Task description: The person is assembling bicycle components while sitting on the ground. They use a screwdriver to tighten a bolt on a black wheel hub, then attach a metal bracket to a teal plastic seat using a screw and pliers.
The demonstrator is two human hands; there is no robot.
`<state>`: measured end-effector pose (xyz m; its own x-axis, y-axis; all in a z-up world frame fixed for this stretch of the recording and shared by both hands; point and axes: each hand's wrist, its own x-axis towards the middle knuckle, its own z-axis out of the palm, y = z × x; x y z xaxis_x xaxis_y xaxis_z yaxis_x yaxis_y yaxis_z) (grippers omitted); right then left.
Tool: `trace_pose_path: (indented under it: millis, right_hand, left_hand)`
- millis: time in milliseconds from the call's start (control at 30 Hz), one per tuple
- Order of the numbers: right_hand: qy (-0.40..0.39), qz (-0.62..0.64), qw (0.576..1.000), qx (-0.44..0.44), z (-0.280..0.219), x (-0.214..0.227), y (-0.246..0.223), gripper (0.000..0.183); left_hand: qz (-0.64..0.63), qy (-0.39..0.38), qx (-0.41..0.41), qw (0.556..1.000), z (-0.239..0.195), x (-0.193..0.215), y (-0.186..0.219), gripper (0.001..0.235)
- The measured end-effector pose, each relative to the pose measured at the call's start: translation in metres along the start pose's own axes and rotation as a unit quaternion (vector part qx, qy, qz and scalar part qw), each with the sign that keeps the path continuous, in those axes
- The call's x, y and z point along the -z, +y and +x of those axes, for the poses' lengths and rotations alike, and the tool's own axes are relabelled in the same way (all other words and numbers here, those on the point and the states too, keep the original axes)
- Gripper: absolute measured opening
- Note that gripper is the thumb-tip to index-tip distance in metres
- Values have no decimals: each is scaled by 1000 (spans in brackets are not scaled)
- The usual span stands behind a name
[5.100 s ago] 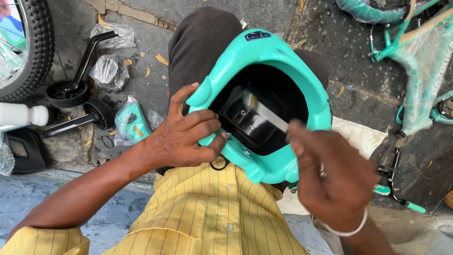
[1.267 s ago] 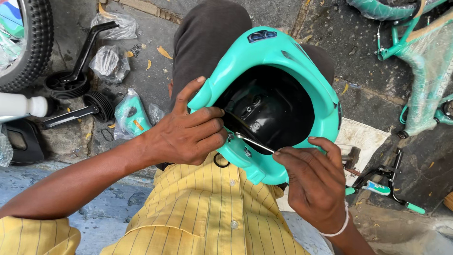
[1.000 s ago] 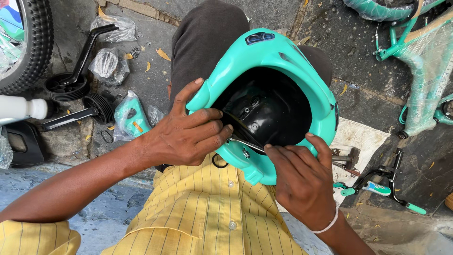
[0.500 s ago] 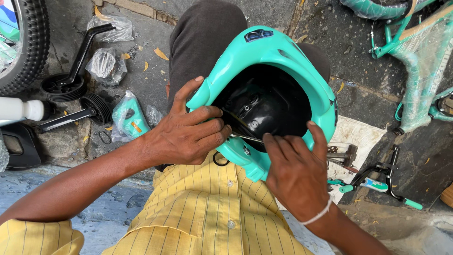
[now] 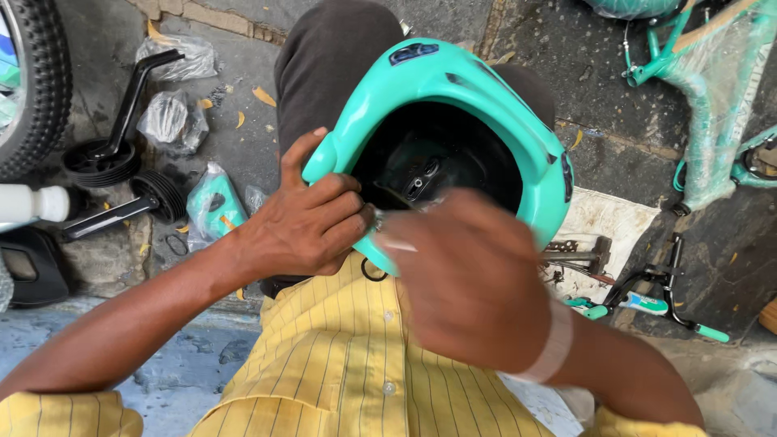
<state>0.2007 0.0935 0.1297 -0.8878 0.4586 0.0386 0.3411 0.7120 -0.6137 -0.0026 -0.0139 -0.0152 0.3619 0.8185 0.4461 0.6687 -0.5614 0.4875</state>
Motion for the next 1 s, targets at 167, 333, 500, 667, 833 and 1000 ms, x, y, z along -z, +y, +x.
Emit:
trace_pose_path:
  millis: [167, 333, 500, 667, 833, 1000]
  right_hand:
    - [54, -37, 996, -64, -36, 16, 12, 28]
    - [56, -42, 994, -85, -60, -16, 25, 23]
    - [43, -39, 996, -67, -61, -23, 29, 23]
    - [37, -39, 998, -25, -32, -21, 8, 24]
    - [-58, -34, 996, 58, 19, -35, -4, 13]
    - [24, 26, 997, 64, 18, -15, -1, 20]
  left_hand:
    - [-25, 0, 9, 1000, 1, 5, -4, 29]
    - [-45, -24, 15, 999, 5, 6, -5, 32]
    - [-47, -22, 17, 999, 7, 3, -3, 29]
    - [-40, -11, 24, 999, 4, -1, -5, 31]
    - [-60, -10, 34, 998, 5, -3, -7, 40]
    - [-28, -16, 2, 999, 4, -5, -13, 28]
